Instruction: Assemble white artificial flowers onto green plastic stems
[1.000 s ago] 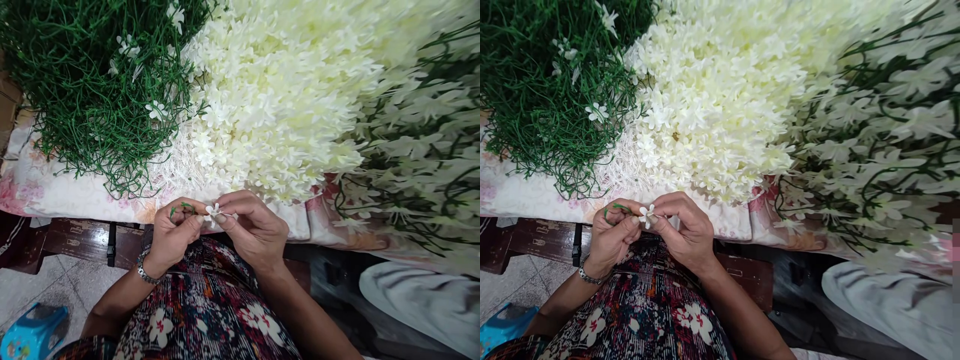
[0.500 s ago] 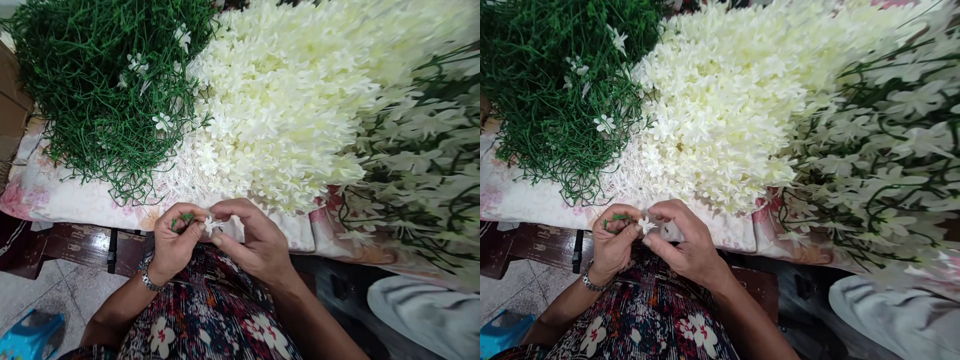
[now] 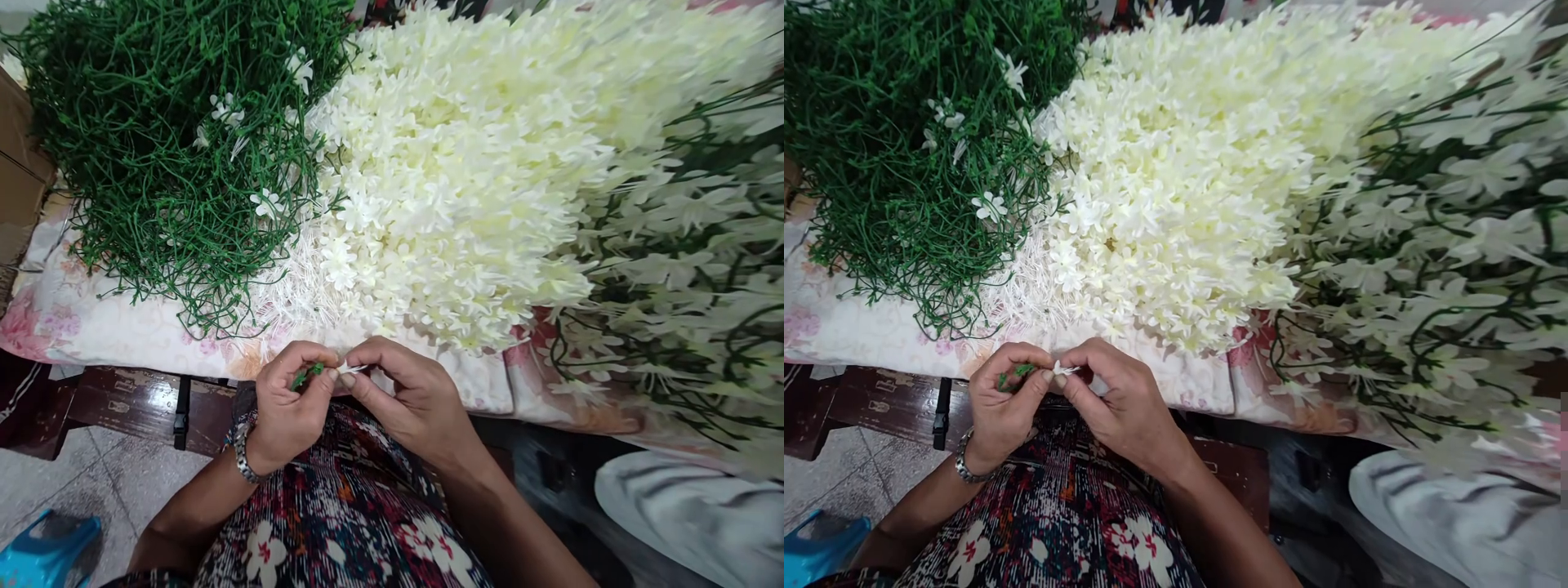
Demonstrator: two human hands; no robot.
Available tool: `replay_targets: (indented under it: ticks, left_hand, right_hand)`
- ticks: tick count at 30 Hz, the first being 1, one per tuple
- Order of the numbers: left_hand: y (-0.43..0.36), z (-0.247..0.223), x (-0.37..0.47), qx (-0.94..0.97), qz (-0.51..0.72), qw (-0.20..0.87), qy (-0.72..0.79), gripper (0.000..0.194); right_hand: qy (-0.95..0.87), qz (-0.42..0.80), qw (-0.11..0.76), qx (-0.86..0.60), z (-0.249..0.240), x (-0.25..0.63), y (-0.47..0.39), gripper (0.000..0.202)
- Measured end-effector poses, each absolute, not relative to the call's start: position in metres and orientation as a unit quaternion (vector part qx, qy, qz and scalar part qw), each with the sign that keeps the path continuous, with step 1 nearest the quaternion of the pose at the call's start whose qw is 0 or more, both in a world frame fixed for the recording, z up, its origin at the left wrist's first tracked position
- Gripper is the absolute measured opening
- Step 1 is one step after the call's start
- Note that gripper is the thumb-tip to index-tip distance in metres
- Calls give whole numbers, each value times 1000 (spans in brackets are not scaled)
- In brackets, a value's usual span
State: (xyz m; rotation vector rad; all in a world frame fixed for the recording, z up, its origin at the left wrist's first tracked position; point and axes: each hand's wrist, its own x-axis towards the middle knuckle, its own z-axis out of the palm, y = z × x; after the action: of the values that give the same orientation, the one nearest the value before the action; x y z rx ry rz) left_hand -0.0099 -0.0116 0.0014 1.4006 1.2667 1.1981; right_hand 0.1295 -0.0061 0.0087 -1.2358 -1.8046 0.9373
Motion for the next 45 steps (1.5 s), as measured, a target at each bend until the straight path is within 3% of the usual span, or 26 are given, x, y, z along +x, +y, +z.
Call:
replay_targets:
  ticks: [5, 20, 27, 37, 45]
  left_hand:
    - [-11, 5, -14, 616, 445, 424, 492, 12]
    - [-5, 0, -19, 694, 438, 378, 428, 24]
    - [-5, -3, -18, 730, 422, 352, 407, 31]
    - [0, -7, -13, 770, 383, 300, 413, 24]
    - [5, -13, -9, 756, 393, 311, 420, 18]
  right_hand:
    - [-680, 374, 374, -508, 6, 130, -6, 3]
    - [-750, 278, 406, -442, 34, 143, -4, 18]
    - [-820, 190, 332, -426, 34, 148, -3, 19]
    - [-842, 100, 297, -439, 24, 150, -5, 14]
    - [-805, 158, 342, -458, 8, 149, 1, 12]
